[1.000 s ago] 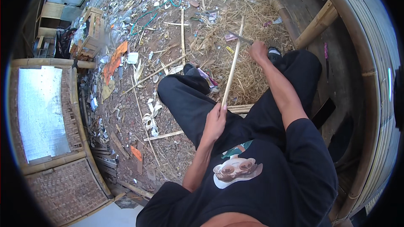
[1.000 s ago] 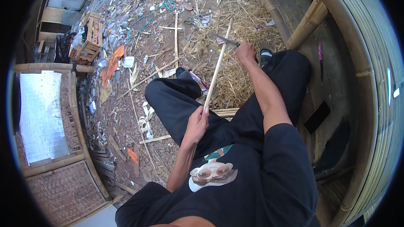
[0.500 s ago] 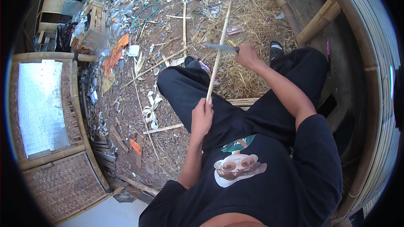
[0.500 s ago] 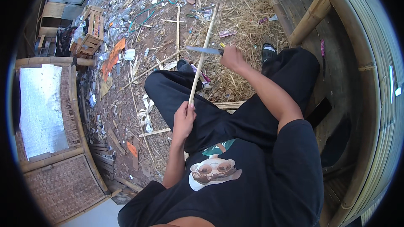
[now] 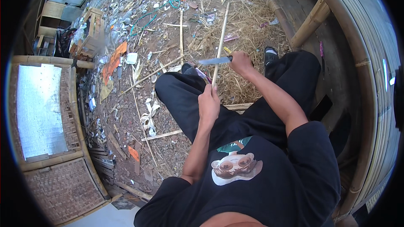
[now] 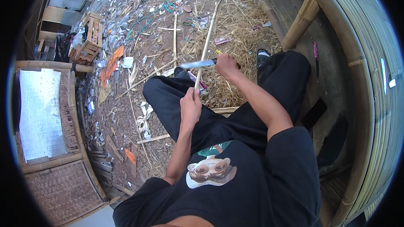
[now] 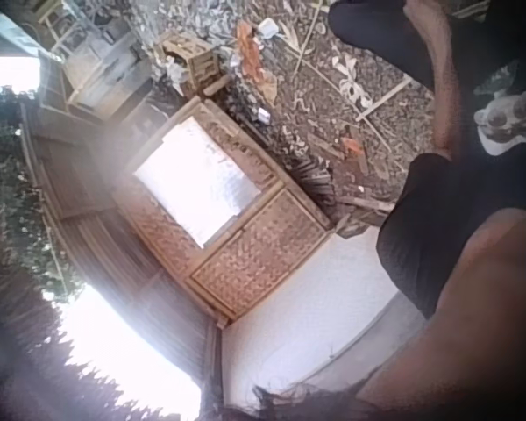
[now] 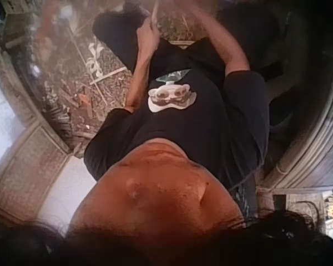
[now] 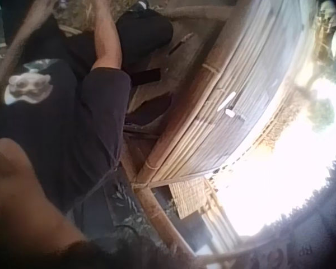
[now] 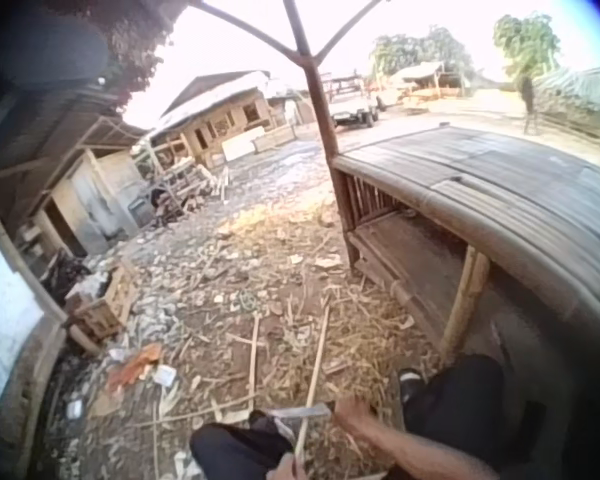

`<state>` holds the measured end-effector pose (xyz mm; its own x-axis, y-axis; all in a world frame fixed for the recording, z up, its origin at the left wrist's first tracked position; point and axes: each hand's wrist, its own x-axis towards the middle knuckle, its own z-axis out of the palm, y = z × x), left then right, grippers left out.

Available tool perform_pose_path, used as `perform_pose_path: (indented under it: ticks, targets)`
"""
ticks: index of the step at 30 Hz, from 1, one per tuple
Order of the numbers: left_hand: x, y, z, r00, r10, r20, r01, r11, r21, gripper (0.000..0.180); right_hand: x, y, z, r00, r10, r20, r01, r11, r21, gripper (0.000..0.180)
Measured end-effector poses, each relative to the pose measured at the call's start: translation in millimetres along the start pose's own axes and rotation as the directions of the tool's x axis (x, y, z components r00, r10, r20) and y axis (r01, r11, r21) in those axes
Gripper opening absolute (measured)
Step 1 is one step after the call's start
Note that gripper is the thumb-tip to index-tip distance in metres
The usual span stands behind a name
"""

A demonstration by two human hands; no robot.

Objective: The person shaves a thin strip of bamboo using a knife, moving the tool along the length of the material to smooth it while holding the strip in place by hand.

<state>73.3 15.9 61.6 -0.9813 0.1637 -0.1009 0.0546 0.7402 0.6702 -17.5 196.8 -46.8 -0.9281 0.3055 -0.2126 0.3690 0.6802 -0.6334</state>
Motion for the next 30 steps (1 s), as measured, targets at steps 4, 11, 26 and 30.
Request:
perform_pose_path:
  ticks: [4,11,26,30]
  targets:
    - [-37,0,2,0.999,0.033,0.038,-0.033,0.999,0.003,0.019,29,36,-22,0.983,0.157,-0.096,-0.162,0.986,-0.045,0.018]
    - [-90,-5,-32,0.984,-0.063,0.168,0.058,0.998,0.034,0.018,56,84,-15,0.938,0.295,-0.182,-0.304,0.952,-0.025,0.021]
    - [-80,-29,-44,0.975,-0.163,0.148,0.163,0.987,0.016,0.021,-1,0,-4,0.998,-0.062,-0.023,0.062,0.998,-0.021,0.015]
    - [-83,-22,-46,0.975,-0.145,0.166,0.151,0.988,-0.027,0.021,10,15,-19,0.997,-0.077,0.028,0.08,0.99,-0.114,0.018]
